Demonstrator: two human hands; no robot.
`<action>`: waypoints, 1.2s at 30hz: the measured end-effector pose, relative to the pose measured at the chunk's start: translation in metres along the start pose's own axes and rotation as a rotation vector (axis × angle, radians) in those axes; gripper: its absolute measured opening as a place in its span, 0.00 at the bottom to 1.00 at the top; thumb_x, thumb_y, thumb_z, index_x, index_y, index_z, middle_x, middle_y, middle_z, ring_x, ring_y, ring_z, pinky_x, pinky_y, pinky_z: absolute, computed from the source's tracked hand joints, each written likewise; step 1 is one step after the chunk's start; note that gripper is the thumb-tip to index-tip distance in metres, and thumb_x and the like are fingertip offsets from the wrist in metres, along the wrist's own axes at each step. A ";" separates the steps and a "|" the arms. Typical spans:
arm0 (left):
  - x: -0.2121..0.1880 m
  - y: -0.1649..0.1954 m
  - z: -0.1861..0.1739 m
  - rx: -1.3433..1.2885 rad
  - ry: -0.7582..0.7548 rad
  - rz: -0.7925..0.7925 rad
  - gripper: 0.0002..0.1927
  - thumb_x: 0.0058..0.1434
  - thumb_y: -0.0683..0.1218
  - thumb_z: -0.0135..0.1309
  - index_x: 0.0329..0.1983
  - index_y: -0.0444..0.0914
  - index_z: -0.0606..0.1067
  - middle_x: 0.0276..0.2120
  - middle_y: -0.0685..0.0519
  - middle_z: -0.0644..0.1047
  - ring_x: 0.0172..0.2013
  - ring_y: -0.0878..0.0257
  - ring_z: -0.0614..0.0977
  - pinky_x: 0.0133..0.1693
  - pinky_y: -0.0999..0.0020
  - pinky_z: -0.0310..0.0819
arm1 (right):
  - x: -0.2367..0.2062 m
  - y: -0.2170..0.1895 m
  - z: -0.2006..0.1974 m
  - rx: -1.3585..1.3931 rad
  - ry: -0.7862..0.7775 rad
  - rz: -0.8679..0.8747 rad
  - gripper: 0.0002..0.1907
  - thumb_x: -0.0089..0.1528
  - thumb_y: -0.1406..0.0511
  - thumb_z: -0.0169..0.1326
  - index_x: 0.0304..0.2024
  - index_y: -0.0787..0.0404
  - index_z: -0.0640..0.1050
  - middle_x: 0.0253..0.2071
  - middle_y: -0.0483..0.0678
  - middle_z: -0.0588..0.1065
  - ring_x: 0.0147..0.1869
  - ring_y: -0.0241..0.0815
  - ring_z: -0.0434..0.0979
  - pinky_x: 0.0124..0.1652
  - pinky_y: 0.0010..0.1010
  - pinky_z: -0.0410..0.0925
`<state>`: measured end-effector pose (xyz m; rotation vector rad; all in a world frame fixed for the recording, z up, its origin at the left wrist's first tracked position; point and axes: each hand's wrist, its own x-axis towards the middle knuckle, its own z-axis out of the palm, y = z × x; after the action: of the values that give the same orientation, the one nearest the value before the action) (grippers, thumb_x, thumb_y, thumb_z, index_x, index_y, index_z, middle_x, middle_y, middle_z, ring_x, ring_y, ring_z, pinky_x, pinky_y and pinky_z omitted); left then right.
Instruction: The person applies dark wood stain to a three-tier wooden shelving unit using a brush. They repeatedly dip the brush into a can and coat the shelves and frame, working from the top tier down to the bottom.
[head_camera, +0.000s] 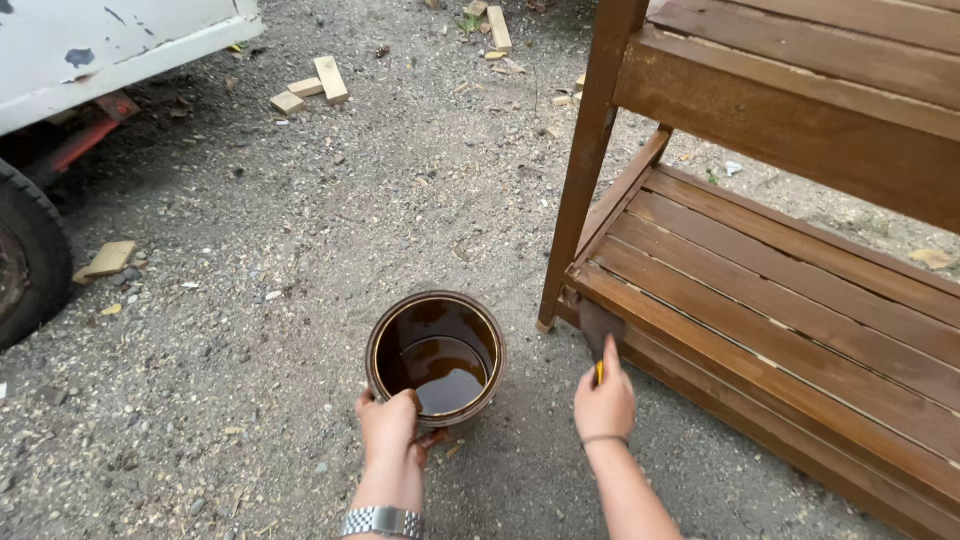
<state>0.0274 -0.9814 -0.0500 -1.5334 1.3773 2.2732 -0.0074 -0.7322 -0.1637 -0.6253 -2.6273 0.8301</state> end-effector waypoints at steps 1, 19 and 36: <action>0.001 -0.001 0.001 0.015 0.003 -0.003 0.41 0.62 0.34 0.43 0.76 0.47 0.44 0.63 0.31 0.66 0.54 0.36 0.80 0.45 0.42 0.86 | -0.002 0.001 -0.001 -0.019 -0.003 -0.021 0.35 0.62 0.64 0.52 0.72 0.40 0.65 0.37 0.55 0.77 0.41 0.56 0.80 0.42 0.47 0.74; 0.019 -0.032 0.017 0.096 -0.082 0.010 0.45 0.53 0.32 0.46 0.73 0.48 0.48 0.56 0.35 0.71 0.44 0.38 0.82 0.34 0.39 0.82 | 0.035 -0.003 -0.020 -0.144 -0.179 0.017 0.33 0.61 0.62 0.53 0.70 0.34 0.66 0.44 0.54 0.78 0.48 0.57 0.80 0.49 0.47 0.73; 0.019 -0.037 0.024 0.144 -0.090 -0.008 0.44 0.56 0.33 0.45 0.74 0.49 0.48 0.58 0.35 0.71 0.46 0.40 0.81 0.36 0.40 0.80 | 0.035 -0.009 -0.021 -0.186 -0.188 -0.007 0.33 0.61 0.64 0.53 0.69 0.38 0.67 0.46 0.56 0.77 0.48 0.57 0.80 0.49 0.47 0.74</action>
<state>0.0197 -0.9500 -0.0861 -1.3737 1.4723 2.1569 -0.0313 -0.7120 -0.1364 -0.6109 -2.8999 0.6773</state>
